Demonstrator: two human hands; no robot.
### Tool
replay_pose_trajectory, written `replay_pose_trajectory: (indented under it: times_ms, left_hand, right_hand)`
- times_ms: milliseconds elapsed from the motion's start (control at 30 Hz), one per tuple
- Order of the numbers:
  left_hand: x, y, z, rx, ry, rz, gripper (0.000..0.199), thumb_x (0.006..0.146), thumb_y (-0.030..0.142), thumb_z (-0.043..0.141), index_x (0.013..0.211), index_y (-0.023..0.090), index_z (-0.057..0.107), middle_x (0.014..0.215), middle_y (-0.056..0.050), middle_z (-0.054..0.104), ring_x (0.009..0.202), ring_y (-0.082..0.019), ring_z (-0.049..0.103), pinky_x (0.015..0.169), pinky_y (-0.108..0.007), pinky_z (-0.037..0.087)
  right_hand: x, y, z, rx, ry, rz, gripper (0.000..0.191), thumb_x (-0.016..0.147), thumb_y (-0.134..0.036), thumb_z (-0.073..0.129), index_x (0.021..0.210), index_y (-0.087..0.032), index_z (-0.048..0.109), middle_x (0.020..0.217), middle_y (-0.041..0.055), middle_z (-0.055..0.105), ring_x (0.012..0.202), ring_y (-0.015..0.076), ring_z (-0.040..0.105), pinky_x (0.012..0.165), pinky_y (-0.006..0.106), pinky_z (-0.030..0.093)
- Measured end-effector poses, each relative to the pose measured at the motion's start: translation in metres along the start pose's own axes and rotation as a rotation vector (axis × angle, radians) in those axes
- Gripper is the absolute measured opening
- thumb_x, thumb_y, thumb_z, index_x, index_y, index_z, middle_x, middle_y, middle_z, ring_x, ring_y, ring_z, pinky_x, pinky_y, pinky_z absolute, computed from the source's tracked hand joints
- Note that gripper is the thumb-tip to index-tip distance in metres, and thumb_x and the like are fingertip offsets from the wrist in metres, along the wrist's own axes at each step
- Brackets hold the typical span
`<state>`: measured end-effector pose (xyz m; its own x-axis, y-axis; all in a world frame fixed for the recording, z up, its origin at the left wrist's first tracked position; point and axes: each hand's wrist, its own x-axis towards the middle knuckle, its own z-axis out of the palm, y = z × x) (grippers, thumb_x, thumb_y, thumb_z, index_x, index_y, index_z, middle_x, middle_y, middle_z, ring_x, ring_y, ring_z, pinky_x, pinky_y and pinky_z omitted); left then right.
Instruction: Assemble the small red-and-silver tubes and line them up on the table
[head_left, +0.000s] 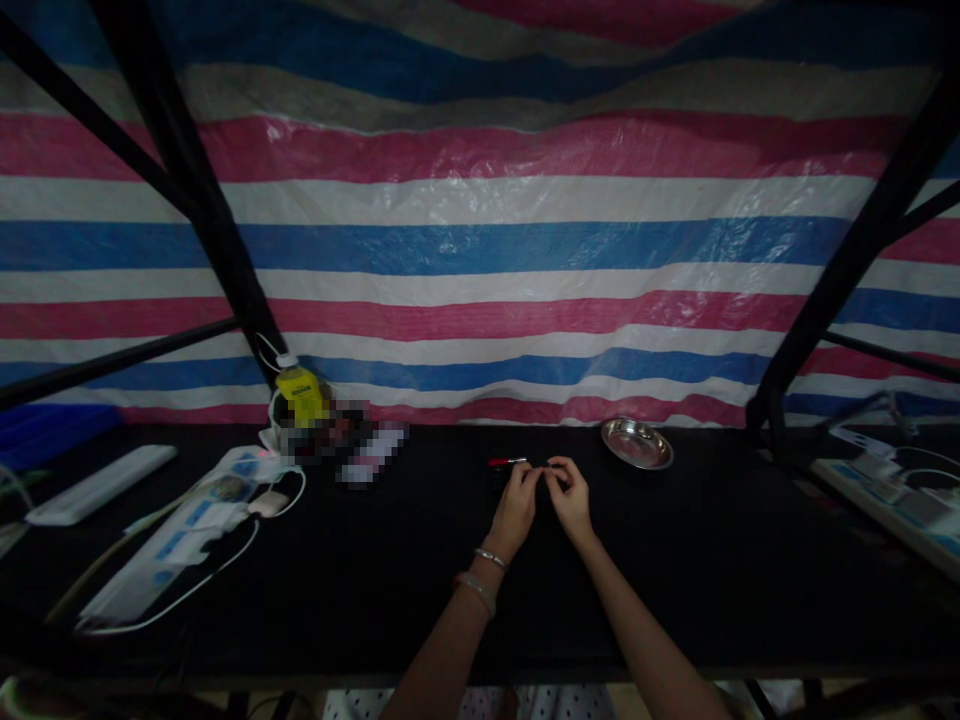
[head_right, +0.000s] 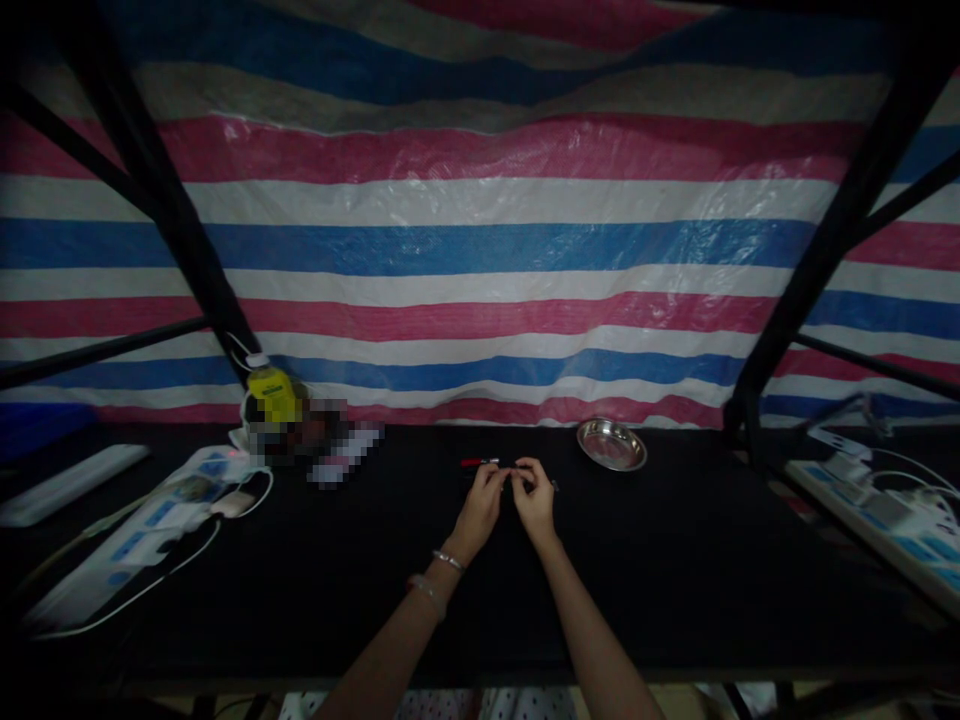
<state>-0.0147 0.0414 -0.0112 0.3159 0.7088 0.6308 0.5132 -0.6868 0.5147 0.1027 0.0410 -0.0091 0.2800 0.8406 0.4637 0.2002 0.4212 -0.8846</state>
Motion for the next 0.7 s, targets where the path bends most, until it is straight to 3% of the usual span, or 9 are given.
replay_pose_trajectory:
  times_ms: [233,433,700]
  left_hand:
    - [0.0006,0.0035,-0.0027,-0.016,0.077,-0.02,0.028,0.092,0.017,0.03,0.111,0.016,0.05,0.107,-0.009,0.048,0.103,-0.016,0.053,0.093,-0.036,0.047]
    - [0.0009,0.0068,-0.006,-0.035,0.117,-0.033,0.027,0.092,0.019,0.031,0.112,0.018,0.049,0.107,-0.009,0.051,0.107,-0.018,0.052,0.096,-0.041,0.045]
    - [-0.0025,0.0003,-0.0012,-0.112,0.113,-0.089,0.023,0.09,0.019,0.038,0.111,0.019,0.049,0.105,-0.006,0.055,0.102,-0.015,0.055,0.092,-0.035,0.047]
  right_hand:
    - [0.0016,-0.0024,0.0058,0.218,0.004,0.123,0.025,0.071,-0.044,0.059,0.075,-0.019,0.057,0.062,0.0016,0.064,0.061,0.0179,0.061,0.06,0.029,0.047]
    - [0.0036,0.0041,0.007,0.37,0.005,0.275,0.028,0.065,-0.044,0.067,0.074,-0.018,0.064,0.065,0.0022,0.064,0.057,0.0147,0.056,0.054,0.026,0.043]
    - [0.0024,0.001,0.0086,0.468,-0.159,0.363,0.028,0.061,-0.041,0.073,0.076,-0.017,0.069,0.071,0.0032,0.066,0.059,0.0135,0.056,0.054,0.025,0.043]
